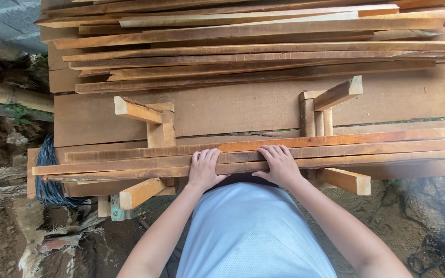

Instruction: The person arranges several thin wooden planks on a wooden workbench, aligning them into a neat stack. They then use a black cord to tie the stack of planks together, wrapping the cord around the wood and securing it with a knot.

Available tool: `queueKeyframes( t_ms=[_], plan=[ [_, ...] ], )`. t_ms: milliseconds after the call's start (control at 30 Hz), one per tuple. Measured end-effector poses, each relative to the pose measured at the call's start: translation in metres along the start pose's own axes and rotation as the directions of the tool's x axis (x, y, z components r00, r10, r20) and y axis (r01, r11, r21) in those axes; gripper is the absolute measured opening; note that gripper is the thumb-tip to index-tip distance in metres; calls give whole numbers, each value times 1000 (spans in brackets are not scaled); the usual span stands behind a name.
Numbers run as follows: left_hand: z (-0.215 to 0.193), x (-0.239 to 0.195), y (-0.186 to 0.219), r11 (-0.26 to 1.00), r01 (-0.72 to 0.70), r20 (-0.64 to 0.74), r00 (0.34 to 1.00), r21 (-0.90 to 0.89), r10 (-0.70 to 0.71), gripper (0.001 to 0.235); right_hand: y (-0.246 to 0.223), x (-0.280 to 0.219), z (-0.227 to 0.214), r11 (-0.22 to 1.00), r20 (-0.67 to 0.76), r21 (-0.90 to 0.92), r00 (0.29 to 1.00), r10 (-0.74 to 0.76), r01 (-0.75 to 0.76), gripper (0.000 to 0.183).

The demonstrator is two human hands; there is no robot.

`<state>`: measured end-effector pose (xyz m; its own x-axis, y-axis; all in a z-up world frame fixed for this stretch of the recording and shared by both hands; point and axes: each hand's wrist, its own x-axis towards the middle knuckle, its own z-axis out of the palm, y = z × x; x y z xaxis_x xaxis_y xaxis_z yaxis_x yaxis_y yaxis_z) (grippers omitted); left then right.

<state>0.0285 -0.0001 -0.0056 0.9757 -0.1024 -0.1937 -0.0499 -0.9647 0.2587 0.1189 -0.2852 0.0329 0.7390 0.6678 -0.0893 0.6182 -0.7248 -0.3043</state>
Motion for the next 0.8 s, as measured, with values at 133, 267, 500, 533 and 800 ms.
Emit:
queueKeyframes(
  t_ms=[133, 267, 500, 533, 800],
  plan=[
    [-3, -2, 3, 999, -7, -9, 1000, 35, 7, 83, -3, -2, -4, 1000, -1, 22, 1000, -8, 8, 83],
    [-15, -2, 3, 999, -39, -6, 999, -10, 39, 88, -9, -12, 4, 998, -169, -26, 984, -62, 59, 82],
    [-5, -8, -4, 992, -124, -62, 991, -11, 123, 86, 13, -35, 43, 998, -346, -61, 938, -35, 15, 65],
    [-9, -10, -2, 992, -127, -58, 990, -12, 126, 86, 10, -36, 38, 998, -345, -60, 938, -30, 10, 65],
    [-13, 9, 1, 997, 6, 153, 988, -78, 6, 86, 13, -7, -7, 996, 32, 50, 997, 77, -78, 80]
  ],
)
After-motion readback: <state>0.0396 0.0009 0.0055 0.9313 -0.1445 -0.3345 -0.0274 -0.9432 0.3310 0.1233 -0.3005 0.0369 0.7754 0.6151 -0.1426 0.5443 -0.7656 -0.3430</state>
